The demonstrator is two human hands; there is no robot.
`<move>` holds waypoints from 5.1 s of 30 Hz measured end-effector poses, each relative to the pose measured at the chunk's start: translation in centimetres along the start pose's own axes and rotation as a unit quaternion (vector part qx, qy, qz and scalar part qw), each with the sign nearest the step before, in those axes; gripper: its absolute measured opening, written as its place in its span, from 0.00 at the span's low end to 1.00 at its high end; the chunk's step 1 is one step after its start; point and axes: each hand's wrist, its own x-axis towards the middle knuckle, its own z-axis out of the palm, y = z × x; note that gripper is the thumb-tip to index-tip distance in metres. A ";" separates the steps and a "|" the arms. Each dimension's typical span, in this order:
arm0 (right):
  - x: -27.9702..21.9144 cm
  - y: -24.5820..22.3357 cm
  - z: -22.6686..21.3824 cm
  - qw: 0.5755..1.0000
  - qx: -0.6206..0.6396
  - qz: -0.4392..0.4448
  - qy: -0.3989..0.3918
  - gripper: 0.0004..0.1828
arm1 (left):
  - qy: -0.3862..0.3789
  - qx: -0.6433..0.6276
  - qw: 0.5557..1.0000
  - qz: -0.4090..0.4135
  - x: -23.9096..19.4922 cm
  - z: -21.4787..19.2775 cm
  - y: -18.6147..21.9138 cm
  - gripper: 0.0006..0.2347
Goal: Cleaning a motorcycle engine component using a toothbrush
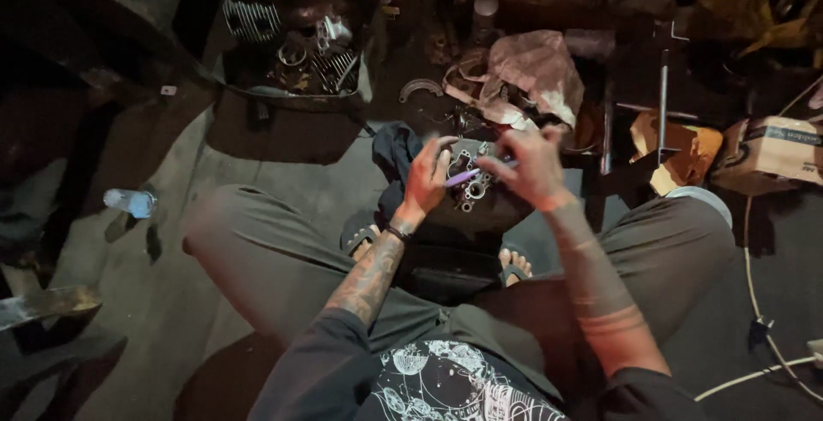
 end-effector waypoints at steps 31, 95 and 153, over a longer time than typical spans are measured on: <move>1.7 2.6 -1.6 0.992 -0.091 0.021 0.081 0.24 | 0.102 0.039 0.994 -0.030 -0.9 0.5 -0.2 0.13; -0.2 4.4 -2.4 0.993 -0.104 0.005 0.049 0.25 | 0.080 0.056 0.994 -0.053 -0.3 0.1 -3.7 0.15; 0.2 3.5 -2.3 0.999 -0.020 -0.037 0.000 0.22 | 0.099 0.061 0.992 -0.046 -0.1 1.1 -4.5 0.15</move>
